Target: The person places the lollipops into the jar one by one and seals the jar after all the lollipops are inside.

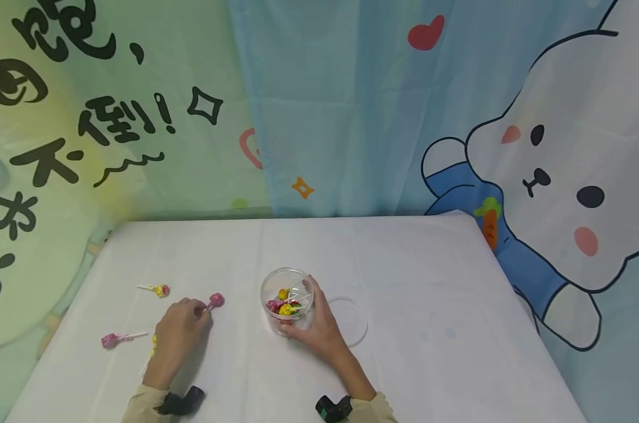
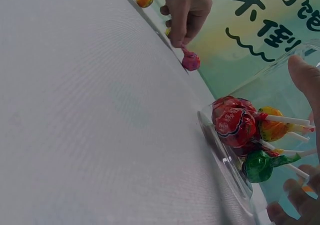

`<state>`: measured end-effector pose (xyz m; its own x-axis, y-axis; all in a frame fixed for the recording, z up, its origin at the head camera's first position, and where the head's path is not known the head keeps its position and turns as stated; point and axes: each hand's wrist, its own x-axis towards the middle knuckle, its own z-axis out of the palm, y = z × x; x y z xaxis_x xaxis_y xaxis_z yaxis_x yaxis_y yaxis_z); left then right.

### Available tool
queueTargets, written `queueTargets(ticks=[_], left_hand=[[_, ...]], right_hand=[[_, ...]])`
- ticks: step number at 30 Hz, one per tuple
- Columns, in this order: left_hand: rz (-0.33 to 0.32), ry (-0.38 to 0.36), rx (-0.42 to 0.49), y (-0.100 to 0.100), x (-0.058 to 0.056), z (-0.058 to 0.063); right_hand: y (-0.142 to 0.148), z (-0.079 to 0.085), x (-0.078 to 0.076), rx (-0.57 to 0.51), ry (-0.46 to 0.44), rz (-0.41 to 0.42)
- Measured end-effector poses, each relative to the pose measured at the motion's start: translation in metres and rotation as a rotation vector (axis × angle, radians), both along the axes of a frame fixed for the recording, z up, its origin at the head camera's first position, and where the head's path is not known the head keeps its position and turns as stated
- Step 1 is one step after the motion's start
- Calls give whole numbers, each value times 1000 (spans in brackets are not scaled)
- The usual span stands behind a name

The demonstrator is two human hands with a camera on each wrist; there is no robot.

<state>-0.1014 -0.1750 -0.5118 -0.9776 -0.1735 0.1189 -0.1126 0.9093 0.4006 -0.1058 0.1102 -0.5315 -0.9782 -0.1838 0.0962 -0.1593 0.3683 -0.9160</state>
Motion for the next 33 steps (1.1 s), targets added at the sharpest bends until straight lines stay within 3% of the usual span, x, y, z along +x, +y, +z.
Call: queueTargets(ticks=[6,11,24,33], left_hand=[[-48,166,53,-2,2,3],[-129,287,161,-1,1,6],[-219,379,524,16,4,27],[-252,394,731,35,10,53]], right_hand=[[-1,0,0,12,16,1],[-1,0,0,7,15,0],[-1,1,1,8,8,-8],[-2,2,1,24,7,-16]])
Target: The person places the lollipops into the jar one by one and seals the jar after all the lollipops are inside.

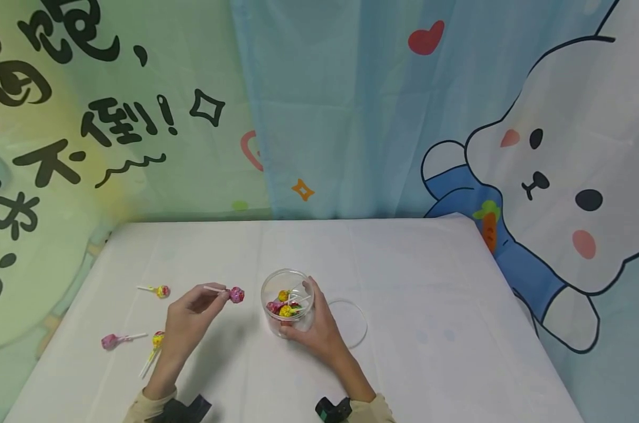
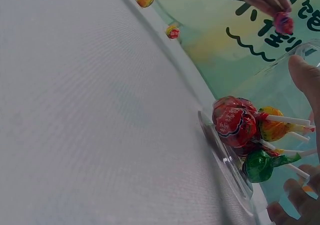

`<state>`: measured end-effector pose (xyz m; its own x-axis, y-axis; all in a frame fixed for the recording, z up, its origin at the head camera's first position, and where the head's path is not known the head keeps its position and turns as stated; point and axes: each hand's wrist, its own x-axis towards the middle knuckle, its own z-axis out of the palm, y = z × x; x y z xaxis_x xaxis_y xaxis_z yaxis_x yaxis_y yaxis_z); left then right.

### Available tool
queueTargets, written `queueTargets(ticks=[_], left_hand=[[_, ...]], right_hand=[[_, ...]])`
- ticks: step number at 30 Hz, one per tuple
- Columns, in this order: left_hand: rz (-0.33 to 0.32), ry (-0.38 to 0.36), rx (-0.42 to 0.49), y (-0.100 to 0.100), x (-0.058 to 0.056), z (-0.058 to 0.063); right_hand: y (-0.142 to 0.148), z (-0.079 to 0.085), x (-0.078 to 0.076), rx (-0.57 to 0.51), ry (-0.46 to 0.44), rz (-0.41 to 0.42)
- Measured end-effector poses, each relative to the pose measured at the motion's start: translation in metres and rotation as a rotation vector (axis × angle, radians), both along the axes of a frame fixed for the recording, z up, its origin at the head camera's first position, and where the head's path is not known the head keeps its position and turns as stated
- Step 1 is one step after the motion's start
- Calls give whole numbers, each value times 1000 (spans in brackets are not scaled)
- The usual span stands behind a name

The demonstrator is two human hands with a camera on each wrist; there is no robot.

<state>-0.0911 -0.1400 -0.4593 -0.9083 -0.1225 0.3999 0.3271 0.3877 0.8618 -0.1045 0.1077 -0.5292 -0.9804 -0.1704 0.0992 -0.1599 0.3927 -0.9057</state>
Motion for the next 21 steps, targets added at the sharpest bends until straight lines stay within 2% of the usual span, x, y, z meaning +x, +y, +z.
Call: queueTargets(ticks=[6,12,18,21], left_hand=[[-62,-39,43,17,1,14],[-170,-40,58,35,-3,12],[-218,-5,79,51,-10,15],[-251,6,45,58,-15,17]], right_hand=[[0,0,0,7,12,-1],[-1,1,1,-10,-3,12],[0,0,1,2,-11,-1],[0,-1,0,-12,-15,0]])
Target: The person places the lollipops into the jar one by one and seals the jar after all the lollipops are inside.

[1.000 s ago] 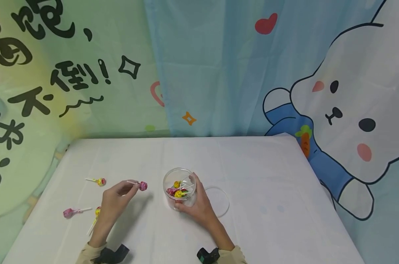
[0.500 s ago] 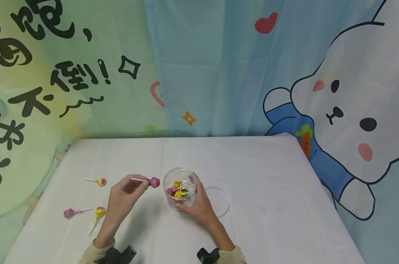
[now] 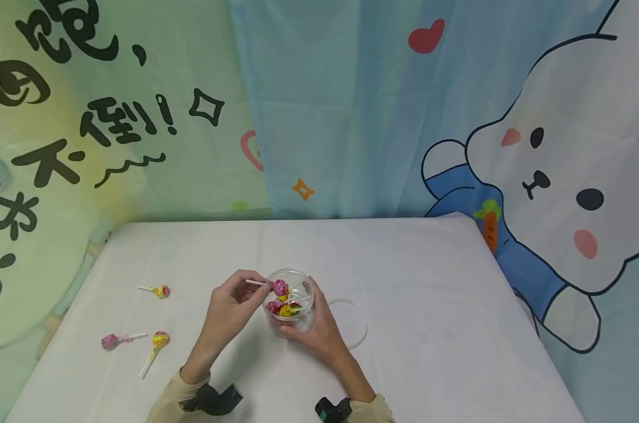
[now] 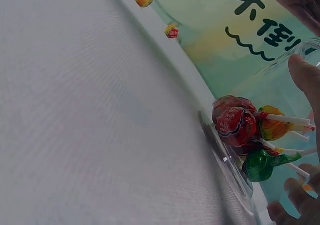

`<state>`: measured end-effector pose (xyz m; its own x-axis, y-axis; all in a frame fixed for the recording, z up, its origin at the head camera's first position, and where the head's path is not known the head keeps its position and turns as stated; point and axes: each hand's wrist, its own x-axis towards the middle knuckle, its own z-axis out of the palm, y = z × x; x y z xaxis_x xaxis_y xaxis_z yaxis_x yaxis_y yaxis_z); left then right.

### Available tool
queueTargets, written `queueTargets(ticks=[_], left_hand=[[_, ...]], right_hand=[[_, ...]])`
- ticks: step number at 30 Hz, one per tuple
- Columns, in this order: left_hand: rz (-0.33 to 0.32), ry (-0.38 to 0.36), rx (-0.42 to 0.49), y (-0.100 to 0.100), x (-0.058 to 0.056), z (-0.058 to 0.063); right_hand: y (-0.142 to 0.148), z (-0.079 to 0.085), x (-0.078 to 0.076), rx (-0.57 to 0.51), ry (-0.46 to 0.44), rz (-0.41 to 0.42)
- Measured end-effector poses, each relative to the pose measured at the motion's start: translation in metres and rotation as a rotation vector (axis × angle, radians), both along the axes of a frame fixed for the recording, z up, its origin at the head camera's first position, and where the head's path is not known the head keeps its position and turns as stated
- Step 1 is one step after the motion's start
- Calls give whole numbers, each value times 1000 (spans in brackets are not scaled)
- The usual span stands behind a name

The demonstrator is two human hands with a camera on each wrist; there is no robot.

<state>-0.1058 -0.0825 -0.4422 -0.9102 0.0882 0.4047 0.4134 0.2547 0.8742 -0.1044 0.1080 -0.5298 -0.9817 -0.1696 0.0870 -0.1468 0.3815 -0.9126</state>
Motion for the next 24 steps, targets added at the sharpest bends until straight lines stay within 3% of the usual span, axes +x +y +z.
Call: queueTargets(ticks=[4,10,16,24], left_hand=[[1,24,-55,3,-2,0],[31,20,-62,-5,5,-3],[92,-33,-63,-16,13,-8],[158,-85,-75,-29,15,-13]], right_hand=[[-1,-1,1,-17,-13,12],[-2,-1,1,8,11,5],[-1,0,-2,-3,9,-8],[-1,-1,-2,-9,2,-13]])
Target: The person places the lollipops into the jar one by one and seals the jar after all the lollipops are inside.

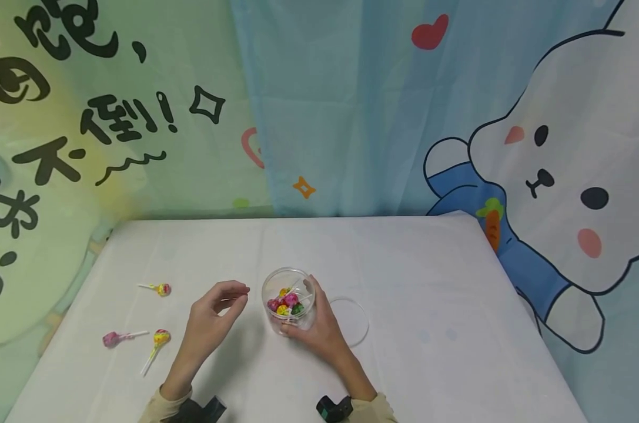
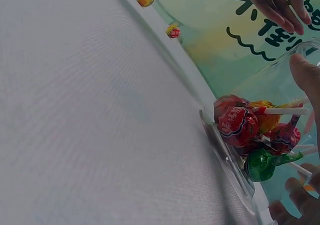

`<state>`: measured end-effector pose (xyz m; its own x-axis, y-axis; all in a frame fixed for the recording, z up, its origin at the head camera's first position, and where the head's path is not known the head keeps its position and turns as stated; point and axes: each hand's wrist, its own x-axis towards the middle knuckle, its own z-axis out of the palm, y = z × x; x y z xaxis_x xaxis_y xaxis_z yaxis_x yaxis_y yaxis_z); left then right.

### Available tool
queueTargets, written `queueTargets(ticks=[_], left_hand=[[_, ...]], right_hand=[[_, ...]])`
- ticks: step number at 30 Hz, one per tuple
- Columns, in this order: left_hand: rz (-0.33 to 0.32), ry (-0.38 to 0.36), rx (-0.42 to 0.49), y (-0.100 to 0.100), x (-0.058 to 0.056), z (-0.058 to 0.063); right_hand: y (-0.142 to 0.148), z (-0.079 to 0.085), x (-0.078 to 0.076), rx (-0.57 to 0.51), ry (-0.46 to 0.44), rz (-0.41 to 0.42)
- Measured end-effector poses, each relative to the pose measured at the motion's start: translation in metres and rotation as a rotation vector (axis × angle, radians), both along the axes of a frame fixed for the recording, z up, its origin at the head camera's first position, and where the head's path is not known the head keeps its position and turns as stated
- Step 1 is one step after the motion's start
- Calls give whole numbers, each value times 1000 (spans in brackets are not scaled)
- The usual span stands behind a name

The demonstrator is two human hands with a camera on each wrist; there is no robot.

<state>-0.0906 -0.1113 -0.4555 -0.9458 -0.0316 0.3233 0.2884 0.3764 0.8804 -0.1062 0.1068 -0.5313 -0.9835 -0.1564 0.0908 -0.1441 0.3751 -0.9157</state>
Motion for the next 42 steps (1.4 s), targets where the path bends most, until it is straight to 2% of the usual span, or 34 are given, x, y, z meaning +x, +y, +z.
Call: queueTargets(ticks=[7,12,15,19,22,25,29,35,38,42], left_hand=[[38,9,-22,-21,-1,-1],[103,-17,-56,-49,-5,-4],[77,-27,-107,-80,-14,-5],[13,-26,-220,-139,-32,-4],[22,-37,-334,-177,-43,-4],[25,-61,-441,-202,-49,-8],[14,-82,-492,-216,-53,-16],[2,-96,-524,-221,-57,-26],[-22,-116,-617,-223,-59,-31],[-87,-192,-739,-223,-63,-35]], right_hand=[[0,-2,0,-14,-1,6],[1,-3,-1,-15,2,13],[2,-3,-2,-13,-2,14],[1,-2,-3,-12,-8,10],[1,-2,-2,-8,-10,12],[1,-1,0,-2,-2,17],[2,0,1,6,17,23],[1,0,0,11,7,24],[1,1,1,6,-5,24],[1,1,1,0,-10,21]])
